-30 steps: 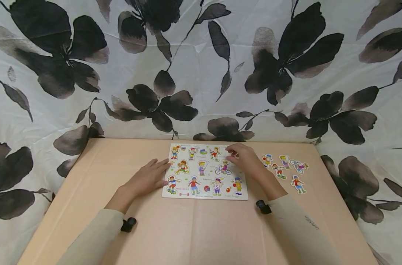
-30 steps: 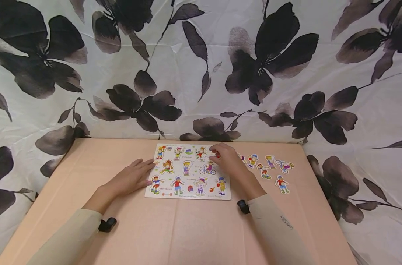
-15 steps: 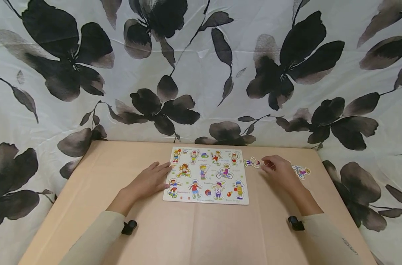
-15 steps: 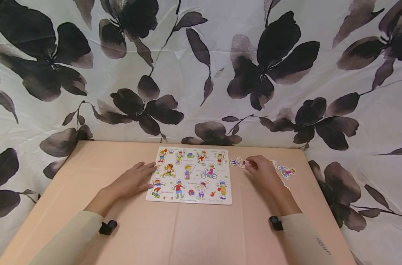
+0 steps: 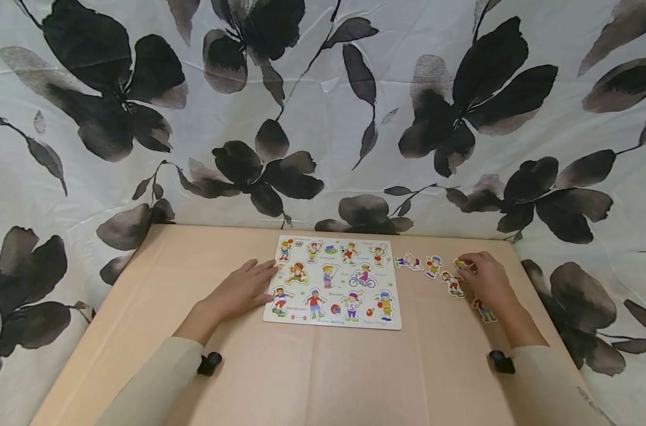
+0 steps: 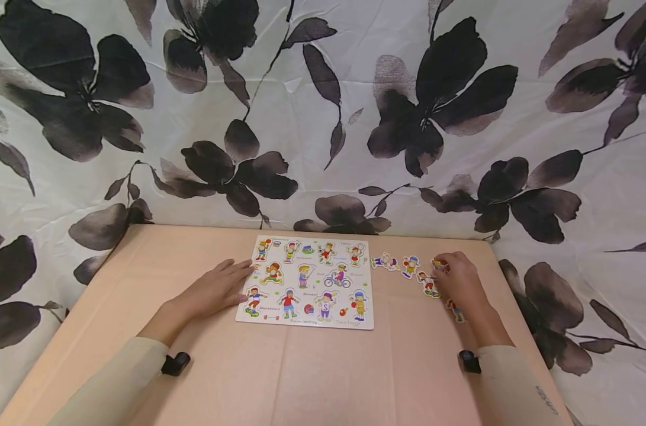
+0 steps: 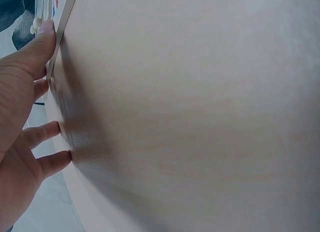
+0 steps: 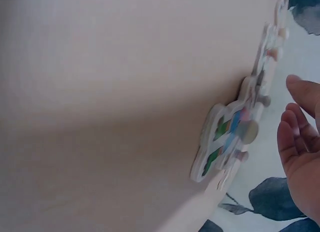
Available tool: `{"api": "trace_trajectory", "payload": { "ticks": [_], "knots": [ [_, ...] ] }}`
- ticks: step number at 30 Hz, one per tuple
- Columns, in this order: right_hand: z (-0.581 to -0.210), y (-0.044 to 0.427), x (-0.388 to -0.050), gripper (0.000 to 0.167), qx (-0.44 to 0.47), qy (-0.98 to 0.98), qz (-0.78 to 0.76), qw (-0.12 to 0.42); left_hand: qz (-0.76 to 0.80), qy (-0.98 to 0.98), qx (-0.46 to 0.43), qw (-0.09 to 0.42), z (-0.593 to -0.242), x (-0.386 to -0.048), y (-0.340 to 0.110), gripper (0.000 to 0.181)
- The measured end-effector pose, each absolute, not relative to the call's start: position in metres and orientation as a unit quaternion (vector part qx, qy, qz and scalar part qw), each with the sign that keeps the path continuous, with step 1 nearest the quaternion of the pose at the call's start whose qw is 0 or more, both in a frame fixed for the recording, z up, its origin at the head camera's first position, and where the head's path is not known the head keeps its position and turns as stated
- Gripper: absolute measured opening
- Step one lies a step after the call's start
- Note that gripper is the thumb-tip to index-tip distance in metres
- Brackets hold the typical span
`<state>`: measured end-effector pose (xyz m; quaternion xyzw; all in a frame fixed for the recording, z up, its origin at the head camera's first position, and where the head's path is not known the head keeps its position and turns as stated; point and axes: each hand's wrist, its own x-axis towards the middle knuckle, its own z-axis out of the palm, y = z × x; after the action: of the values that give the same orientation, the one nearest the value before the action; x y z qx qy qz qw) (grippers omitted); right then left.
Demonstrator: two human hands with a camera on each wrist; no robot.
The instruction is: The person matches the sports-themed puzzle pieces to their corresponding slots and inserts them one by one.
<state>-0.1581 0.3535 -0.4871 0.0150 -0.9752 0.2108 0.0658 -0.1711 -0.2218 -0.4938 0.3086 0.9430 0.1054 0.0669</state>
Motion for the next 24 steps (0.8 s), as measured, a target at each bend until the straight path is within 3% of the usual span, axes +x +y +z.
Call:
{"api": "trace_trajectory", "payload": {
  "ticks": [11, 24],
  "knots": [
    [-0.491, 0.362, -0.170, 0.029, -0.024, -0.982, 0.185, 0.013, 0.101, 0.944, 0.306, 0.069, -0.497, -0.172, -0.222, 0.073],
    [-0.496, 0.365, -0.176, 0.018, -0.029, -0.984, 0.175, 0.002, 0.096, 0.944, 0.309, 0.065, -0.493, -0.170, -0.220, 0.074]
  ]
}}
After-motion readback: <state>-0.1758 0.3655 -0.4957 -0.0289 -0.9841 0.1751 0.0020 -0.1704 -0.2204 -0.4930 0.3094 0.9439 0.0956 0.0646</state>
